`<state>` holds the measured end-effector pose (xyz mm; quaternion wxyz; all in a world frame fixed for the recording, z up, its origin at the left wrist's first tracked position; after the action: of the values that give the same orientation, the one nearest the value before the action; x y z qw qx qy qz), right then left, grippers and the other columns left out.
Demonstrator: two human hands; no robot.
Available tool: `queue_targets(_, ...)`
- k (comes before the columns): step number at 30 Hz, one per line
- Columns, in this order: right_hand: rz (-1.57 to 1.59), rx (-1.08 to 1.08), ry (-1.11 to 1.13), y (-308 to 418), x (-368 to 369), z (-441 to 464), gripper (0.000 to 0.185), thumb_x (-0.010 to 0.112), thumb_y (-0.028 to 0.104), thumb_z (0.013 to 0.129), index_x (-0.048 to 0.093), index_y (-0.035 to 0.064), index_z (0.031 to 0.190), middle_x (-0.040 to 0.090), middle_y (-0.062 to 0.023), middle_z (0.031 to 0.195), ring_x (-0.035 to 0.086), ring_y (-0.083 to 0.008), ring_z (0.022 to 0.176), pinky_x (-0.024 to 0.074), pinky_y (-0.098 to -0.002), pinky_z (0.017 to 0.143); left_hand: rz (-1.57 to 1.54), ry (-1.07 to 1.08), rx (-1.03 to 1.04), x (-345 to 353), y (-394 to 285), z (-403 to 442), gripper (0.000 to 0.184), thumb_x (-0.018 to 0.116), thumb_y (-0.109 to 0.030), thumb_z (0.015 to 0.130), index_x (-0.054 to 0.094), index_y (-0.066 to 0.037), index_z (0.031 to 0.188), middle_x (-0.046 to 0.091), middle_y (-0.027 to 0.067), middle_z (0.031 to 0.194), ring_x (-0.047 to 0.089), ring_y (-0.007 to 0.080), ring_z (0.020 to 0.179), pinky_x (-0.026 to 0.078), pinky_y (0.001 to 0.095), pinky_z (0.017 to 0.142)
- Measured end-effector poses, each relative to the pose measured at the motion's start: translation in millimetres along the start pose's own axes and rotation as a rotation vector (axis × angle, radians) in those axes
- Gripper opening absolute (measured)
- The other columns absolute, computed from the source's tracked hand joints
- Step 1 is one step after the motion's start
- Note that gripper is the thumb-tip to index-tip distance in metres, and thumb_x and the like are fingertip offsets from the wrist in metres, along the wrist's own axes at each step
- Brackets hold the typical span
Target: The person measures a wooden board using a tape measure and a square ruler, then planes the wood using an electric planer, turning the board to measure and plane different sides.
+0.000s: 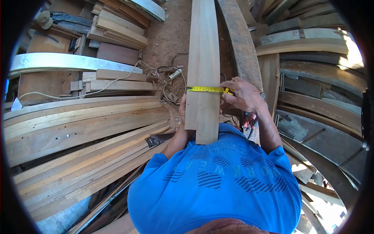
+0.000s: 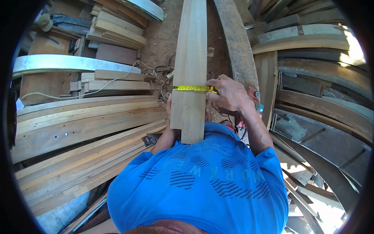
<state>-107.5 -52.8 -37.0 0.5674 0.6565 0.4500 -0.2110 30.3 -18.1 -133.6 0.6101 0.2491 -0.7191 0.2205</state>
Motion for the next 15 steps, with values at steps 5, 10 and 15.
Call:
queue_targets(5, 0.038, 0.006, -0.096, -43.7, -4.3, -23.5, 0.044, 0.066, 0.033, 0.088, 0.068, 0.0090, 0.126, 0.062, -0.0164, 0.102, 0.061, -0.0348, 0.103, 0.0495, -0.0448, 0.091, 0.027, 0.035, -0.076, -12.1, 7.1, -0.4, 0.109, 0.035, -0.082, 0.088, 0.024, 0.002, 0.158, 0.039, 0.0408, 0.147, 0.055, 0.0567, 0.121, 0.051, 0.0610, 0.098)
queue_targets(10, 0.032, 0.038, -0.076, -49.6, -2.1, -27.7, 0.043, 0.066, 0.030, 0.090, 0.067, 0.0098, 0.128, 0.060, -0.0156, 0.103, 0.060, -0.0334, 0.103, 0.0489, -0.0436, 0.091, 0.008, 0.037, -0.078, -9.2, 9.8, 0.1, 0.110, 0.038, -0.081, 0.088, 0.024, 0.002, 0.158, 0.039, 0.0404, 0.147, 0.055, 0.0567, 0.121, 0.051, 0.0616, 0.098)
queue_targets(15, 0.047, 0.037, -0.082, -51.2, -1.2, -27.8, 0.044, 0.067, 0.028, 0.090, 0.066, 0.0095, 0.129, 0.060, -0.0161, 0.103, 0.060, -0.0345, 0.102, 0.0486, -0.0439, 0.091, 0.047, 0.062, -0.077, -6.5, 10.4, 0.6, 0.109, 0.037, -0.081, 0.088, 0.025, 0.002, 0.157, 0.041, 0.0392, 0.146, 0.056, 0.0553, 0.120, 0.051, 0.0608, 0.097)
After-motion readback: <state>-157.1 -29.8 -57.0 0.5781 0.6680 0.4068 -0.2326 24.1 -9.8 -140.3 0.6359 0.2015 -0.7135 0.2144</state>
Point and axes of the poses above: each hand's wrist, its own z-axis towards the middle knuckle, its own x-axis out of the palm, y = z × x, the point moved 10 cm from there along z, towards the middle knuckle
